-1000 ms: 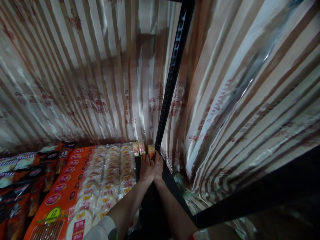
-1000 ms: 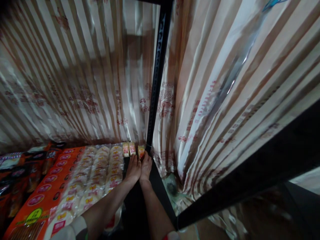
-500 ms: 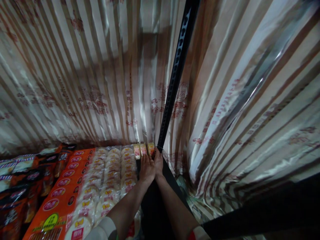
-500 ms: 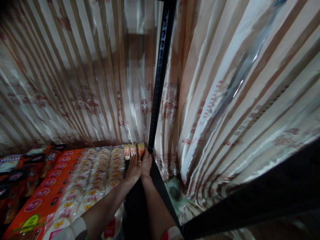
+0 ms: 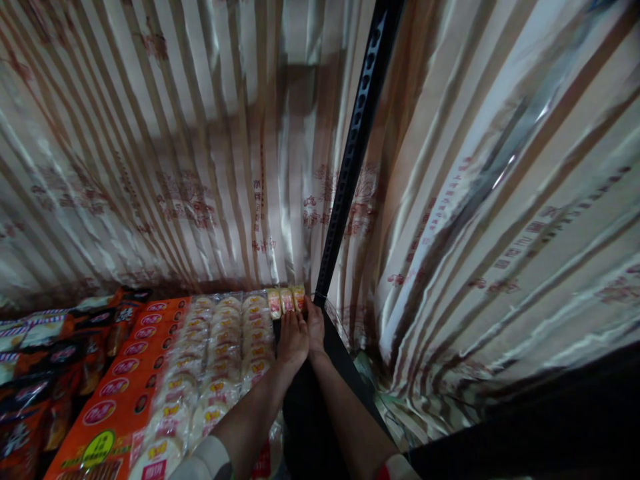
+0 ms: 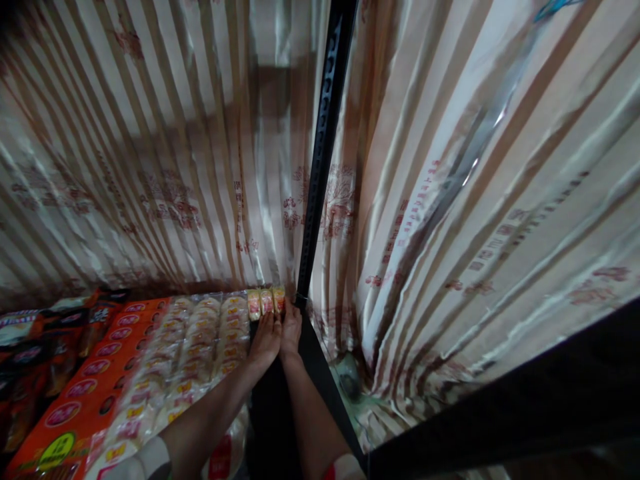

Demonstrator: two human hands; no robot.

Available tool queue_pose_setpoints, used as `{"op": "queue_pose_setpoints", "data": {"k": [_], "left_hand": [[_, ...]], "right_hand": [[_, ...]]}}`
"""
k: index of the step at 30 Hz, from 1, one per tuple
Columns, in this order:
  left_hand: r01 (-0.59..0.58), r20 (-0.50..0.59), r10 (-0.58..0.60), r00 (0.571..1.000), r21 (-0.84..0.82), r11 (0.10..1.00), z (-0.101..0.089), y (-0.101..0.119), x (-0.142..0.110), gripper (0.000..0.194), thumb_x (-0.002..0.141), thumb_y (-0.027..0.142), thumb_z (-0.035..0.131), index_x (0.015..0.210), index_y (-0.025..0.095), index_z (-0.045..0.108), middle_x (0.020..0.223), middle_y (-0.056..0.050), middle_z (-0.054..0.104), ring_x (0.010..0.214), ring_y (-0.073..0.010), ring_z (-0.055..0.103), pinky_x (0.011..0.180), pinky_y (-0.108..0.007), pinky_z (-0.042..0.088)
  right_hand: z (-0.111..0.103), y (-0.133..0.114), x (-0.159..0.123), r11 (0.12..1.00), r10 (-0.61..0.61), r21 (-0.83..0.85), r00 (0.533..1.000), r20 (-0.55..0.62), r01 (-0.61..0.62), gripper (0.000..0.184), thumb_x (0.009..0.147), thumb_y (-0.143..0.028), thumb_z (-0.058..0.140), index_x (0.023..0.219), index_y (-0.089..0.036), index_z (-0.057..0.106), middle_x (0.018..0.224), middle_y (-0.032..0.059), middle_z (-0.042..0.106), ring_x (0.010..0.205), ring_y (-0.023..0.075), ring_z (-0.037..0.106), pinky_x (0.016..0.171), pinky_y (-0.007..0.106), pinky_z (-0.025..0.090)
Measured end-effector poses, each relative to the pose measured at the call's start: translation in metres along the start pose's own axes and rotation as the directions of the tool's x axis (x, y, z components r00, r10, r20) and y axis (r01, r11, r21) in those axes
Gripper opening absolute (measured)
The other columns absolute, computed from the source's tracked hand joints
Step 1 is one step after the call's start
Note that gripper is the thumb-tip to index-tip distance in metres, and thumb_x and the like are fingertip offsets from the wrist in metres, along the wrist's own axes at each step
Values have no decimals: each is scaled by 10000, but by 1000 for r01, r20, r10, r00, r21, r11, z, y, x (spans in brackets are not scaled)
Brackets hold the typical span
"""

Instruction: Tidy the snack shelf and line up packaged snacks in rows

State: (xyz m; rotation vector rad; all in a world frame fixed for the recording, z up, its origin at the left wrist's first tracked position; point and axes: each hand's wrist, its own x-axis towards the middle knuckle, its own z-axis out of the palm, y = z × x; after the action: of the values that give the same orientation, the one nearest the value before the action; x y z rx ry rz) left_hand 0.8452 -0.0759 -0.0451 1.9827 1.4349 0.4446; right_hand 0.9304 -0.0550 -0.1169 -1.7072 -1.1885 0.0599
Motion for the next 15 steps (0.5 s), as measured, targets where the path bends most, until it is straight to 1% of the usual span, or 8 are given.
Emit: {"op": "queue_pose_setpoints", "data": {"k": [3, 6, 8, 11, 15], "left_hand": [[24, 26, -24, 999, -9, 1000, 0, -1, 2, 497, 909, 196, 239, 1360, 65, 399, 1463, -125, 325, 1383, -177, 215, 1138, -300, 151], [30, 28, -29, 999, -12, 999, 1, -2, 4, 507, 919, 216, 234, 1376, 42, 365, 1472, -136, 306, 1385, -183, 210, 1139, -298, 148], [28, 25, -28, 999, -10, 1000, 2, -4, 5, 506, 920, 219, 236, 1379, 49, 365, 1479, -129, 293, 1387, -186, 206, 1141, -297, 145], [4, 19, -4, 1000, -4, 1000, 4, -5, 5, 495, 912, 195, 242, 1363, 71, 402, 1480, -110, 296, 1391, -181, 195, 1146, -299, 129], [-37, 16, 37, 999, 8, 999, 5, -6, 5, 496, 900, 168, 249, 1349, 39, 414, 1471, -135, 302, 1393, -188, 191, 1152, -323, 124]], "right_hand": [[1, 1, -1, 999, -11, 33, 1000, 1, 11, 495, 770, -172, 409, 1234, -225, 573, 1006, 77, 612, 952, 206, 544, 881, 363, 460], [1, 1, -2, 998, -19, 57, 1000, -22, 21, 462, 789, -197, 406, 1210, -218, 597, 1006, 76, 620, 998, 211, 540, 912, 369, 448], [0, 0, -3, 998, -23, 63, 999, -45, 26, 452, 799, -205, 402, 1203, -221, 604, 1025, 73, 622, 1011, 207, 539, 912, 361, 448], [0, -1, -4, 997, -22, 66, 999, -47, 25, 452, 801, -208, 394, 1198, -219, 610, 1051, 71, 627, 1016, 202, 540, 909, 353, 450], [-2, -2, -4, 996, -40, 75, 999, -11, 40, 463, 790, -205, 380, 1187, -185, 617, 1086, 83, 628, 1037, 208, 530, 928, 362, 441]]}}
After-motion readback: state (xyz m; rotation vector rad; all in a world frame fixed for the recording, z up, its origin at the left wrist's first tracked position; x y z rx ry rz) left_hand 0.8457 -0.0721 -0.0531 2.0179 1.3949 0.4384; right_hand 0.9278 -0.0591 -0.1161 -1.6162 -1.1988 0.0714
